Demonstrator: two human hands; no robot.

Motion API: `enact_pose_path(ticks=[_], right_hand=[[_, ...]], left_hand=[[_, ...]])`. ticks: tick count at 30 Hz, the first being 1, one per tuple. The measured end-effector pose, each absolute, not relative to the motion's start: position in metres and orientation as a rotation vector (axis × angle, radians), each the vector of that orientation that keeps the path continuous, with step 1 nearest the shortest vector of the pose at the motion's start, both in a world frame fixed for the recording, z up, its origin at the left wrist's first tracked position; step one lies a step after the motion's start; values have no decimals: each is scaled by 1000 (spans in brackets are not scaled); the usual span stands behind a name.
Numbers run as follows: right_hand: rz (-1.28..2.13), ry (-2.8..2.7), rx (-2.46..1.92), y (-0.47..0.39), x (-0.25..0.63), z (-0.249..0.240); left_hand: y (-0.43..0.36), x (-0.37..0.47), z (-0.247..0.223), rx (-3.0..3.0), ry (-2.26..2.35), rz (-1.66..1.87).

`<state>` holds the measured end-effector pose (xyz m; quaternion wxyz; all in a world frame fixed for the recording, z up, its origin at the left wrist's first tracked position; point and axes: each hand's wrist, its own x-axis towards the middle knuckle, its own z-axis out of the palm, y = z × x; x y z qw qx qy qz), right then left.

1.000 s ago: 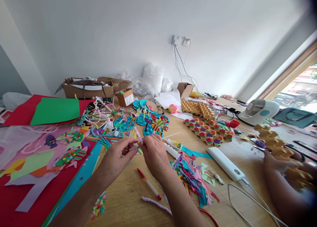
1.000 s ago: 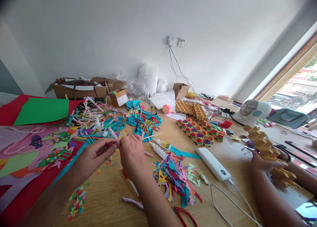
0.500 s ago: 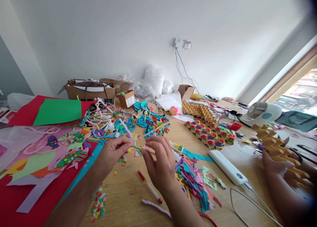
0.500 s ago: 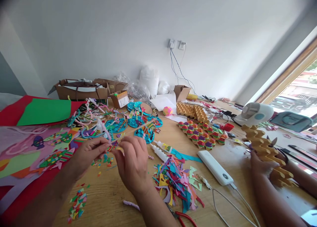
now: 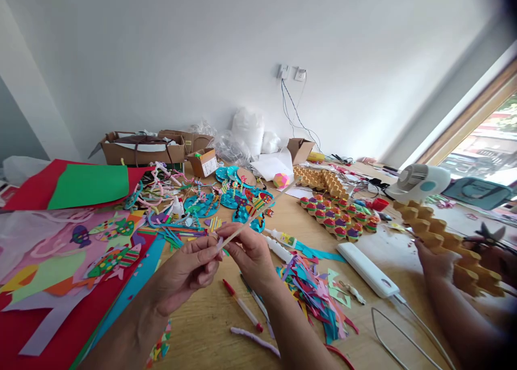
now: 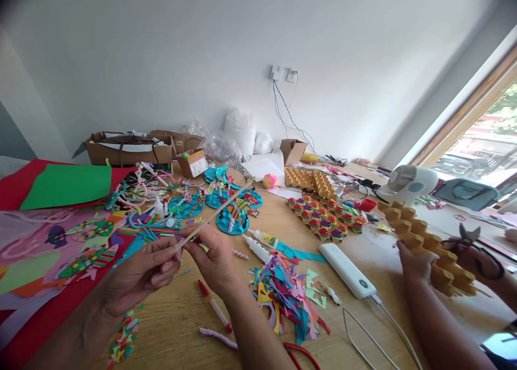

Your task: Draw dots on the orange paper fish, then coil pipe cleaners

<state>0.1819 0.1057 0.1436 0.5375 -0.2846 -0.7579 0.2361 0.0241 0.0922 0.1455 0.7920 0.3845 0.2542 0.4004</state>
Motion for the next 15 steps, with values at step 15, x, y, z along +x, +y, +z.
enact_pose_path(ticks=[15], right_hand=[[389,-2031,-1333,94,164,149]], left_hand=[[109,16,142,2309,1292,1338]])
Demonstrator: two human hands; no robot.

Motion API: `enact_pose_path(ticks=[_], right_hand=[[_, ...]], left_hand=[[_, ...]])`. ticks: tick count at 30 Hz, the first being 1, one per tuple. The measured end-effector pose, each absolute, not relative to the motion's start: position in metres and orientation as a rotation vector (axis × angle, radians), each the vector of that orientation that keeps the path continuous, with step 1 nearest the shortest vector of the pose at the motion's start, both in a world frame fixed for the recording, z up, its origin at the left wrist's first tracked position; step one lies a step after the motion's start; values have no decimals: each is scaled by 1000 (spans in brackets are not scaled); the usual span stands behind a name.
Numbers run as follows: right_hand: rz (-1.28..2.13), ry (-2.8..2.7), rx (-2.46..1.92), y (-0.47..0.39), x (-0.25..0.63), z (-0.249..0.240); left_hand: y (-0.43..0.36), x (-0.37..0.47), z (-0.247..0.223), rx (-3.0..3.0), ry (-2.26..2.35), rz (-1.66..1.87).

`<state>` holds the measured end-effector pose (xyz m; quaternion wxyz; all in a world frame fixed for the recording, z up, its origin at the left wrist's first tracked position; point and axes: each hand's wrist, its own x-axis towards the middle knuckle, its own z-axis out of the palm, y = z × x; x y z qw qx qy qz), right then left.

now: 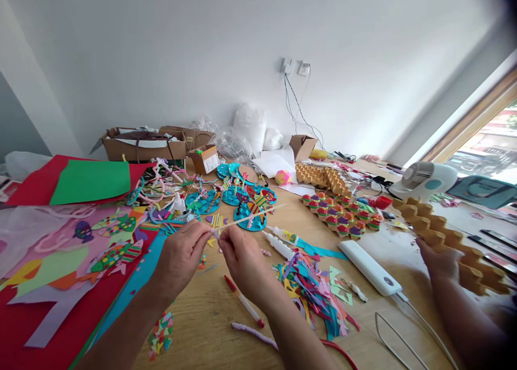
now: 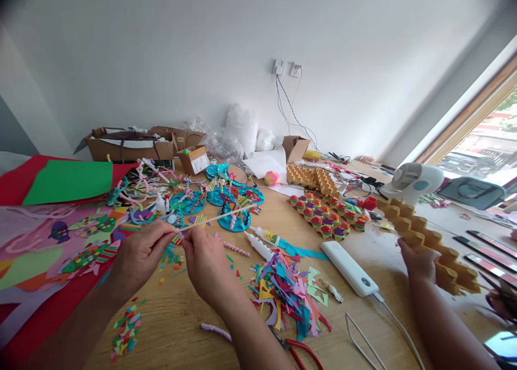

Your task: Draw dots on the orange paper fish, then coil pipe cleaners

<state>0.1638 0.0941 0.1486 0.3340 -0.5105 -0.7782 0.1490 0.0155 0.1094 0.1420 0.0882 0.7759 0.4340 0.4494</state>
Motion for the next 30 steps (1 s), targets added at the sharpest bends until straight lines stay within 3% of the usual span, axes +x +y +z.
enact_pose_path(ticks=[4,10,19,26,30], right_hand=[[51,-2244,-1602,88,167,158],[-175,-2334,-1490,92,182,158],[52,-2435,-1285,95,198,170],[-186,-2000,-1115,75,183,172],[170,-1966,-1015,72,176,168]], left_hand=[[115,15,132,2487,1359,1169],[115,15,134,2280,1190,1114],[109,4,156,2214,894,852],[112,-2,154,1910,1116,921],[111,-5,156,1403,1019,1045]])
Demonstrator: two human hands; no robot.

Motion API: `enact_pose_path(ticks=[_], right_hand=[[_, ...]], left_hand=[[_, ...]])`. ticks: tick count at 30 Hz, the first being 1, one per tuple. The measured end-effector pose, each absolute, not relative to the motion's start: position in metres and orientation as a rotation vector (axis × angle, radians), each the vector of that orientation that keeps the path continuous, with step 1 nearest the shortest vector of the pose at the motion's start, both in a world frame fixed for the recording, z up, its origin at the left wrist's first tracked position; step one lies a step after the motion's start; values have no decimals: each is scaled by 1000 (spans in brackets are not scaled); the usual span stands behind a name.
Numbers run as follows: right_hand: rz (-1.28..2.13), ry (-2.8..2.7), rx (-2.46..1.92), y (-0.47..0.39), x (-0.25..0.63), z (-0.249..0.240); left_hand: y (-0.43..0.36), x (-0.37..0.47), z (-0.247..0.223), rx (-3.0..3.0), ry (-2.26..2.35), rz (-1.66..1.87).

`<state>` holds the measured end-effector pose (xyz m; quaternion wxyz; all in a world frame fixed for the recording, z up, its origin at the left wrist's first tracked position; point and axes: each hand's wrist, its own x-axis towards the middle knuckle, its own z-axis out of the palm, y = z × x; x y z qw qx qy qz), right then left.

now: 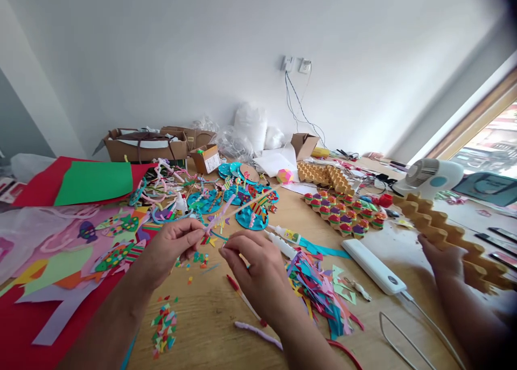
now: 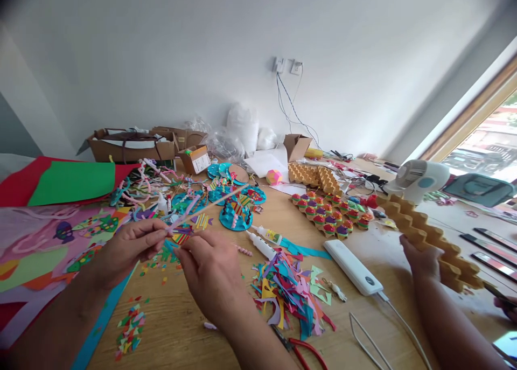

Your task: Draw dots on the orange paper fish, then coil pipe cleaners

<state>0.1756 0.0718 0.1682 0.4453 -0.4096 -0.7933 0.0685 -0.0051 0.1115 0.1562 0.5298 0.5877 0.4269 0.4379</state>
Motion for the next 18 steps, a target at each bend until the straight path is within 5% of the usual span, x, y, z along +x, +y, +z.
enact_pose_path(ticks=[10,18], right_hand=[[815,-1351,-682,103,168,142],[263,-1693,-912,110,182,142]], left_hand=[[99,13,152,782,537,876],[100,19,148,845,592,870]])
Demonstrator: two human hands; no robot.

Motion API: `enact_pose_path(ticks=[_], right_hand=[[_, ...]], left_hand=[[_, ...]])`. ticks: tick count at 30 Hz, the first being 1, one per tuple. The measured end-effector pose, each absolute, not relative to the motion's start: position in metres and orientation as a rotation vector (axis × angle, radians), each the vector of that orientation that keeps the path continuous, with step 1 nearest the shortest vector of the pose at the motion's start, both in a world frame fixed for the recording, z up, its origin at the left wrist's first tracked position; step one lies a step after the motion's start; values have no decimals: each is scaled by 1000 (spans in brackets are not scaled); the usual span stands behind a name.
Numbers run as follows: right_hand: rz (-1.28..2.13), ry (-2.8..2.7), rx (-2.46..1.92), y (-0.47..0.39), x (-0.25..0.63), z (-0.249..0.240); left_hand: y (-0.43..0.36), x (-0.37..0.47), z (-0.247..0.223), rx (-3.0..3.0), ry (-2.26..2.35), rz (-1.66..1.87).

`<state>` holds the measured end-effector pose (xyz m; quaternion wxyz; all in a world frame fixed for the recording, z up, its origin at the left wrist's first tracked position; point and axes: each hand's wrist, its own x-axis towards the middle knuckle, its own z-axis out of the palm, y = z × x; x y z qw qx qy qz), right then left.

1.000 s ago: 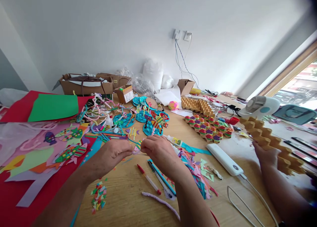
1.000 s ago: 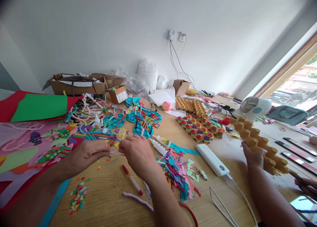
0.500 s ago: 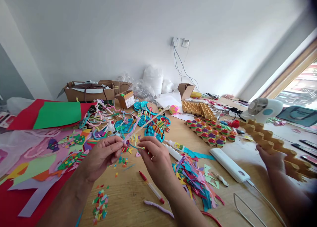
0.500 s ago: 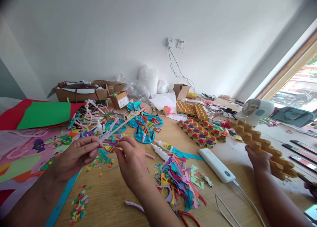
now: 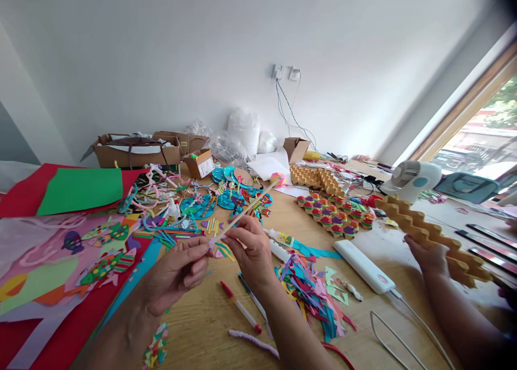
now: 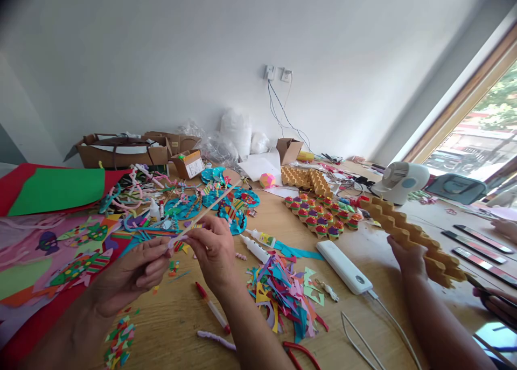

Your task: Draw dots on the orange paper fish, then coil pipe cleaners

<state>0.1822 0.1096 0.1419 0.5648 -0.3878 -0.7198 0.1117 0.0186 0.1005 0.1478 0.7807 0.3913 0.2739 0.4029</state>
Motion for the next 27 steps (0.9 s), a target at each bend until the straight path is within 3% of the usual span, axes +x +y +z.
enact_pose_path(ticks=[9,15,20,27], right_hand=[[-78,-2107,-1180,98,178,148],[-257,-2156,-1246,98,180,148],[-70,-2211,-1156,99,181,147],[449,-2086,-1290,102,186,150]], left_hand=[[103,15,154,1804,1249,1188],[112,8,146,2120,1318,1052],[111,-4,150,2236,1266,943],[115,-11,148,2370,1109,813]])
